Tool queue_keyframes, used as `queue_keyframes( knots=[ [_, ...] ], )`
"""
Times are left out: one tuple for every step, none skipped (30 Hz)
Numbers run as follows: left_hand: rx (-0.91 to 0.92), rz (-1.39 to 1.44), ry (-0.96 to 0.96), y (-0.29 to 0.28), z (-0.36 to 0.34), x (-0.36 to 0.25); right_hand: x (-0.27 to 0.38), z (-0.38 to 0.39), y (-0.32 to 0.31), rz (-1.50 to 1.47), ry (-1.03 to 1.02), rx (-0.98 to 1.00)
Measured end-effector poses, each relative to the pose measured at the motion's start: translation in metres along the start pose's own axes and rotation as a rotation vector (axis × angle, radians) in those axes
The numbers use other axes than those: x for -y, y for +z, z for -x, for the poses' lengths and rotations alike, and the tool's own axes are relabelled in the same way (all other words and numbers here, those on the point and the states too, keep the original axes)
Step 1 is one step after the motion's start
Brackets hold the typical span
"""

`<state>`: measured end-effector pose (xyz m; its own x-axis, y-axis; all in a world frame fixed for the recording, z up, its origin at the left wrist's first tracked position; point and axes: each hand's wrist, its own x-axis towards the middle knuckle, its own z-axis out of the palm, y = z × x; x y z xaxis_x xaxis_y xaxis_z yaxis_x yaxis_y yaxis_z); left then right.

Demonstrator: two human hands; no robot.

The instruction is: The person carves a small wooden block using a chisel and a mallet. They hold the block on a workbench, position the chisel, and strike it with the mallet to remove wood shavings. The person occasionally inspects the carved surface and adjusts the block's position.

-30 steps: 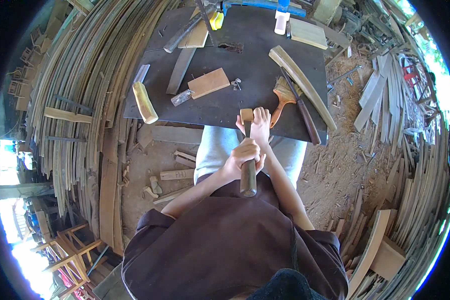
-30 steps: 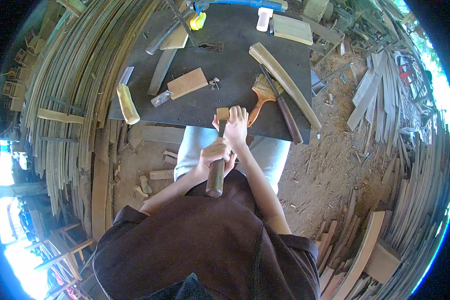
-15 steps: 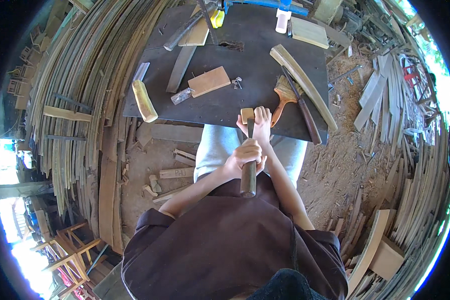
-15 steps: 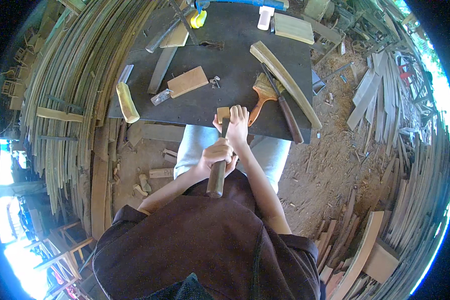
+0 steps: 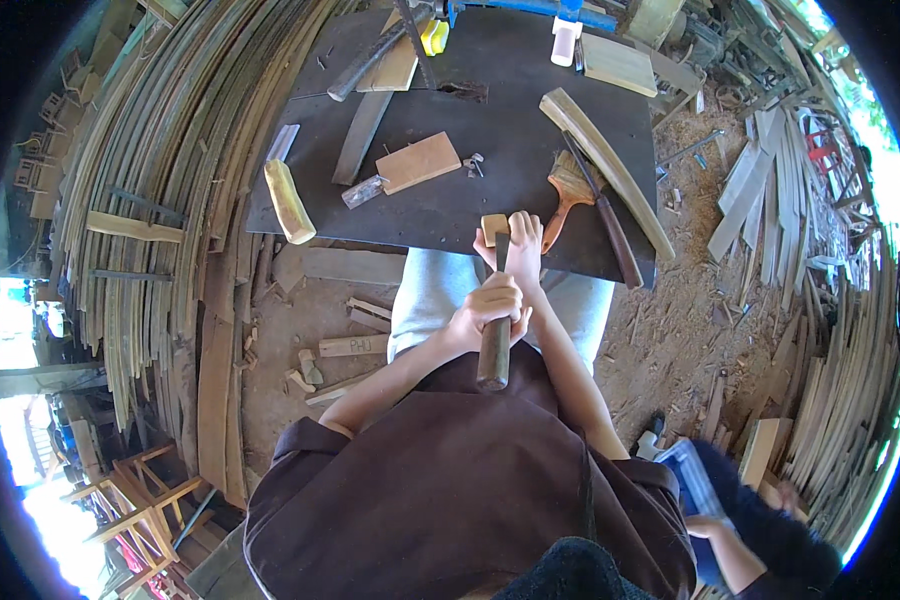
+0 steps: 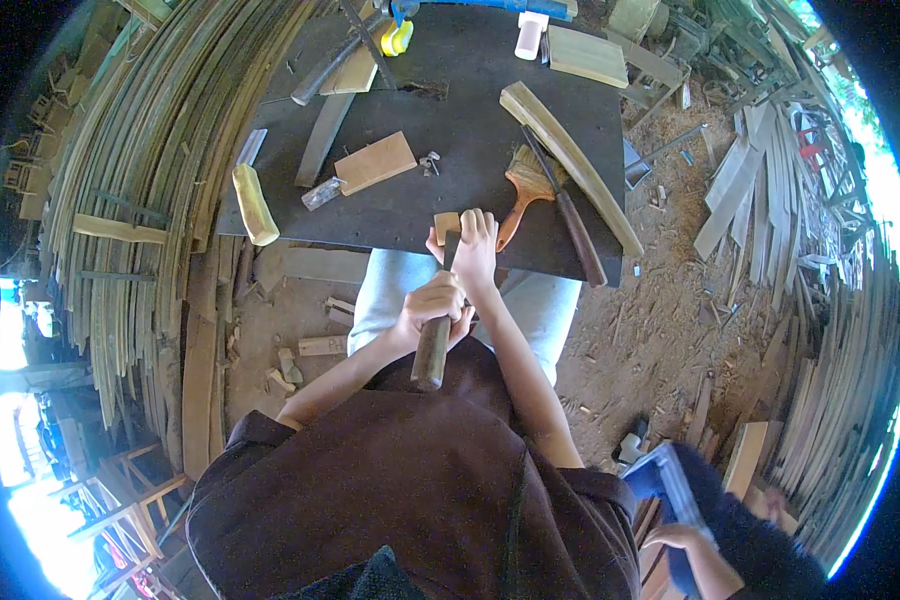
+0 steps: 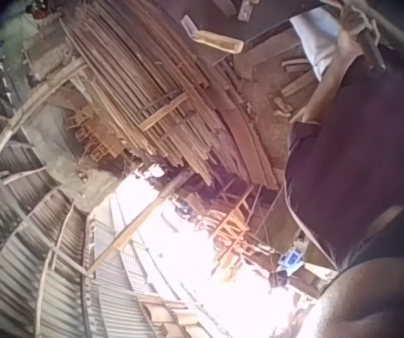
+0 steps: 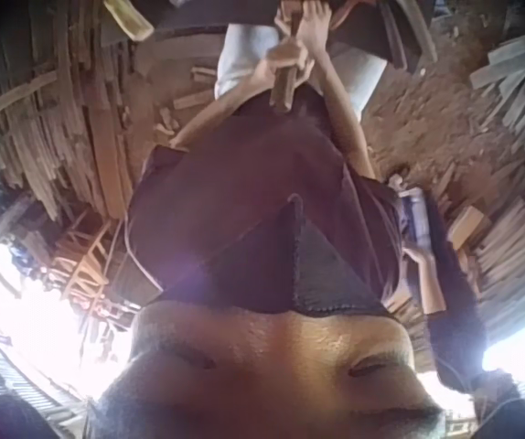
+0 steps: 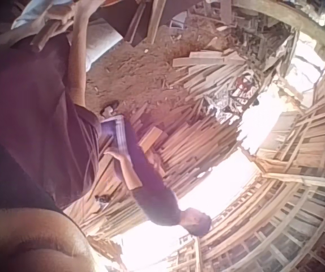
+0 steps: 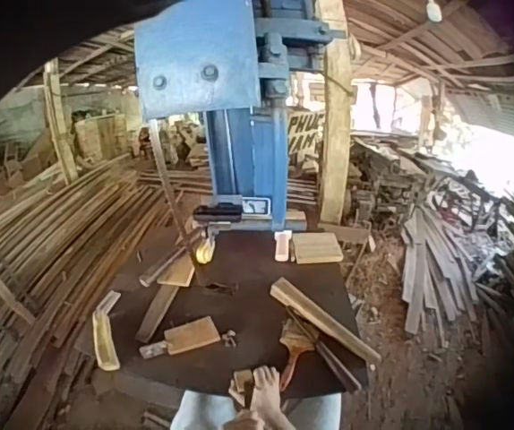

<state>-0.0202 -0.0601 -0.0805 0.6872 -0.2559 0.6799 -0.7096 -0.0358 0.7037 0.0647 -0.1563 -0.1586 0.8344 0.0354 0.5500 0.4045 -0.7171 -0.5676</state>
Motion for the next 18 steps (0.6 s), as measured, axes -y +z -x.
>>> queue_keyframes(
  knots=[
    [-0.005, -0.013, 0.000, -0.001, -0.001, 0.003, 0.001, 0.001, -0.001, 0.002, 0.000, 0.009],
    [-0.010, -0.027, 0.001, -0.002, -0.002, 0.006, 0.001, 0.002, -0.001, 0.003, 0.000, 0.019],
    [-0.015, -0.041, 0.007, -0.002, -0.004, 0.009, 0.001, 0.001, -0.002, 0.006, -0.004, 0.024],
    [-0.023, -0.047, 0.011, -0.002, -0.005, 0.010, 0.001, 0.000, -0.002, 0.002, 0.000, 0.027],
    [-0.032, -0.053, 0.015, -0.003, -0.006, 0.011, 0.001, 0.000, -0.002, -0.002, 0.005, 0.030],
    [-0.039, -0.056, 0.014, -0.003, -0.007, 0.010, 0.001, 0.002, -0.001, -0.004, 0.014, 0.036],
    [-0.037, -0.034, 0.003, -0.002, -0.006, 0.007, 0.000, 0.002, 0.000, 0.006, 0.009, 0.032],
    [-0.035, -0.011, -0.007, -0.001, -0.003, 0.001, -0.002, 0.001, 0.000, 0.006, 0.006, 0.023],
    [-0.032, 0.009, -0.019, -0.001, -0.001, -0.003, -0.001, 0.002, 0.001, 0.003, 0.004, 0.015],
    [-0.023, -0.007, -0.016, -0.003, 0.001, -0.003, -0.001, 0.002, 0.001, 0.000, 0.002, 0.007],
    [-0.013, -0.023, -0.013, -0.005, 0.001, -0.001, 0.000, 0.002, 0.002, -0.001, 0.002, 0.013],
    [-0.004, -0.038, -0.008, -0.007, 0.000, 0.000, -0.002, 0.002, 0.001, 0.000, 0.000, 0.018],
    [-0.036, -0.052, -0.019, -0.009, -0.003, 0.003, -0.003, 0.002, 0.001, 0.000, -0.001, 0.024],
    [-0.041, -0.055, -0.027, -0.009, -0.003, 0.002, -0.003, 0.003, 0.002, -0.005, -0.012, 0.006],
    [-0.047, -0.060, -0.032, -0.009, -0.004, 0.003, -0.004, 0.002, 0.003, -0.011, -0.026, -0.013],
    [-0.053, -0.064, -0.037, -0.010, -0.005, 0.003, -0.005, 0.002, 0.004, -0.016, -0.040, -0.031],
    [-0.037, -0.053, -0.022, -0.009, -0.005, 0.001, -0.006, 0.002, 0.004, -0.009, -0.036, -0.016],
    [-0.023, -0.056, -0.018, -0.009, -0.004, -0.002, -0.005, 0.003, 0.004, -0.003, -0.029, 0.001]
  ],
)
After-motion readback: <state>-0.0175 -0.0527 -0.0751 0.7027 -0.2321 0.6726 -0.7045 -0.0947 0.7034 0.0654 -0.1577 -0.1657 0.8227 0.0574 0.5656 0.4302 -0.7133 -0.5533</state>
